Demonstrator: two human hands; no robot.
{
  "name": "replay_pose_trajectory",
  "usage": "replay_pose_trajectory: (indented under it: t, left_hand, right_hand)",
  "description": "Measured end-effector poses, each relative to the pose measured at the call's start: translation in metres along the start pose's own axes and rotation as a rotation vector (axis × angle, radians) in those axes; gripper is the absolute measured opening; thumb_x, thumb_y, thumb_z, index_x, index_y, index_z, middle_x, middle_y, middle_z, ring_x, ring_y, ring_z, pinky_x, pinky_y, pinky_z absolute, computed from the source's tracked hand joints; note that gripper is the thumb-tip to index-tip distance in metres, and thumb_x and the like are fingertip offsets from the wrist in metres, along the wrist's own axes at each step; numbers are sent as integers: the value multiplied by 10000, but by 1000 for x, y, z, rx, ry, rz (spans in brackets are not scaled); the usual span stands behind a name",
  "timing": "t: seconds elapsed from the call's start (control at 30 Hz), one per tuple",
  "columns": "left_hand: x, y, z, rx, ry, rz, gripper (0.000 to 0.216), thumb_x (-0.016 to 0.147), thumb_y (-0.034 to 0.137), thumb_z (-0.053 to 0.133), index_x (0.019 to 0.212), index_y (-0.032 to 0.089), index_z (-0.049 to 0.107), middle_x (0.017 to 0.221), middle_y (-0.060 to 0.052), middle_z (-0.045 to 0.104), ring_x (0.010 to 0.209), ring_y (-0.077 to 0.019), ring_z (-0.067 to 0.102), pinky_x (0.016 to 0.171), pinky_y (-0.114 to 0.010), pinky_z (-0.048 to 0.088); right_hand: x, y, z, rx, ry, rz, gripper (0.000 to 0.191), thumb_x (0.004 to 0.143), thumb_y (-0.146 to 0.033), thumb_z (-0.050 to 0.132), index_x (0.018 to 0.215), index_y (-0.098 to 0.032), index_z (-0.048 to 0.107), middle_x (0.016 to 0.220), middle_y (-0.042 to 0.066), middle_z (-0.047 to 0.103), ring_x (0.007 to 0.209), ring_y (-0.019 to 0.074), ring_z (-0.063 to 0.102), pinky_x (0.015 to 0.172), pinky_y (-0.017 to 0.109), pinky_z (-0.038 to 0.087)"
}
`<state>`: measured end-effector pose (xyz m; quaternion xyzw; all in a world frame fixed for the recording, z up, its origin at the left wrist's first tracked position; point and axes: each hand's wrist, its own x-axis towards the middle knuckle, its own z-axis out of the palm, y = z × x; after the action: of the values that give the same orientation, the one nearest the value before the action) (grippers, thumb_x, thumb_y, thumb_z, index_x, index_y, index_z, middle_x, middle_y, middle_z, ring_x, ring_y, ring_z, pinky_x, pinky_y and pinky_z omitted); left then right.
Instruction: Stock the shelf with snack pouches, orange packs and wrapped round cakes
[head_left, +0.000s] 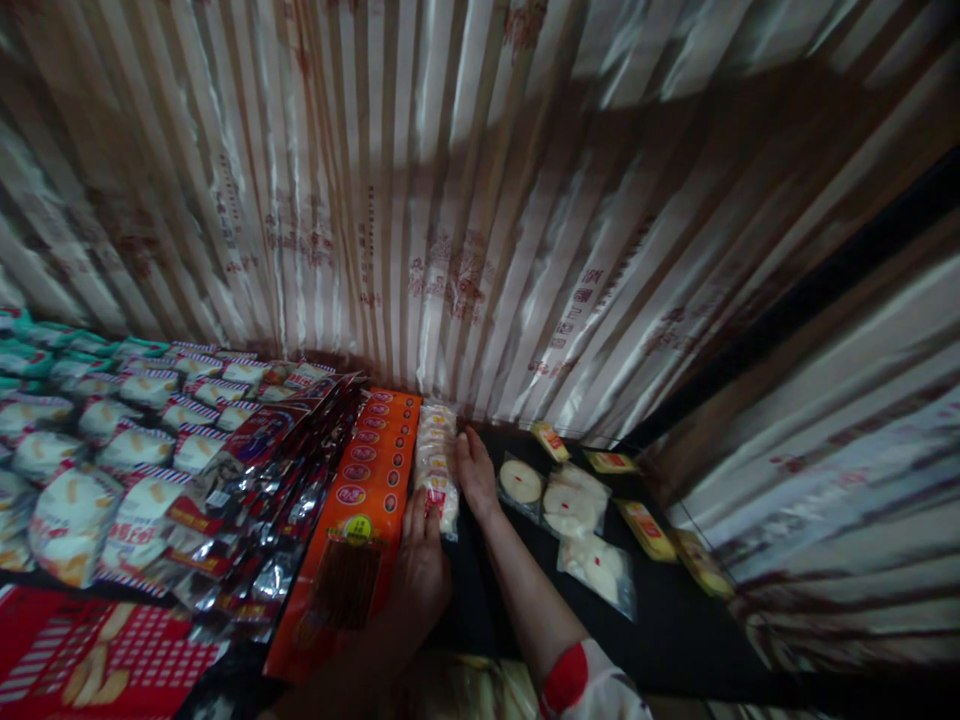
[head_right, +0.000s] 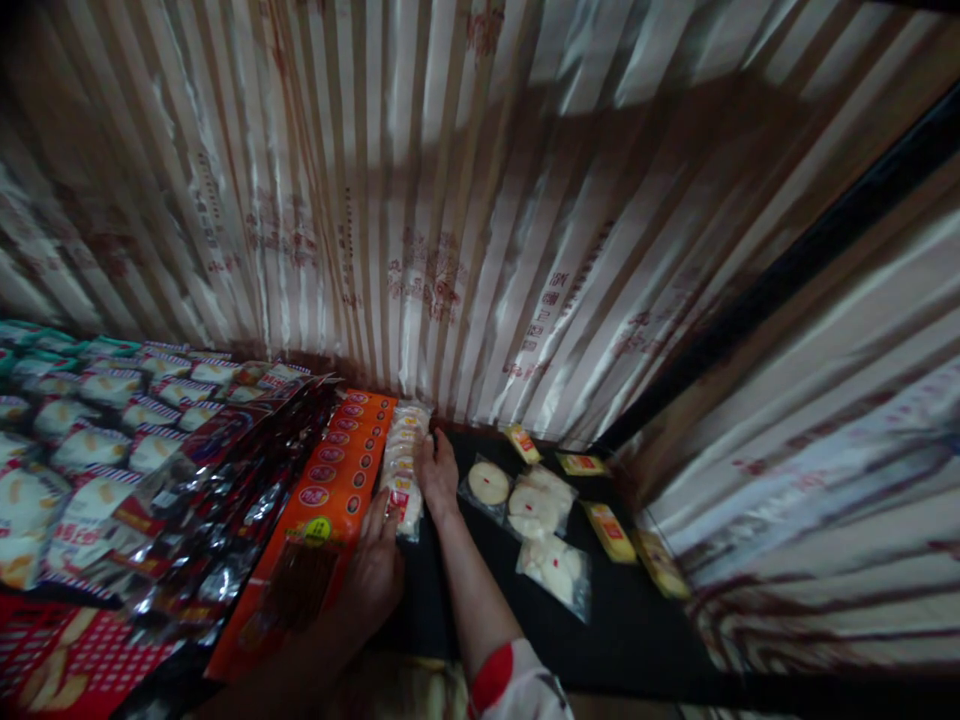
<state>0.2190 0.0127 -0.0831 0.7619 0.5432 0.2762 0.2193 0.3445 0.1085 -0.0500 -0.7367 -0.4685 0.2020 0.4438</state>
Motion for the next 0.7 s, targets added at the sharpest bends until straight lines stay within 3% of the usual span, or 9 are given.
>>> replay_pose_trajectory:
  t: [0.13,0.2,0.33,0.43,0.7]
  left_hand:
    - [-2,3,-6,-2,-3,30,629,698,-15,347,1317,70,423,1462,-130,319,1378,-240,203,1115,-401,256]
    - [-5,8,-11,3,1,48,608,693,-19,355,1283,77,465,1468,-114,311,1389,-243,160,1117,-409,258]
    - [-14,23,-18,-1,11,132,532,683,-24,373,1168,82,564,1479,-104,290,1396,-255,121,1126,-432,251]
    - [-24,33,-20,-8,-29,165,502,684,-27,364,1119,72,594,1464,-133,310,1390,-267,147,1105,-452,295]
    - [-55,40,-27,8,-259,130,509,713,43,385,1197,33,541,1429,-183,355,1354,-274,265,1107,-419,284]
  right_hand:
    - [-20,17,-21,-278,174,-196,473,858,-330,363,1195,-54,549,1269,169,543,1263,247,397,1049,417,303]
    - [-30,27,-34,-436,210,-226,435,832,-279,410,1181,-72,567,1296,163,523,1308,274,323,1049,456,285]
    - [-55,37,-52,-669,29,-159,434,800,-244,481,1194,-89,576,1342,164,485,1295,324,343,1013,473,317]
    - [-83,34,-58,-730,-96,-194,460,823,-259,458,1240,-86,546,1363,143,468,1297,313,349,1011,440,328]
    - [-179,43,-69,-721,-102,-283,449,821,-240,434,1245,-151,552,1367,95,474,1287,254,390,1013,384,343]
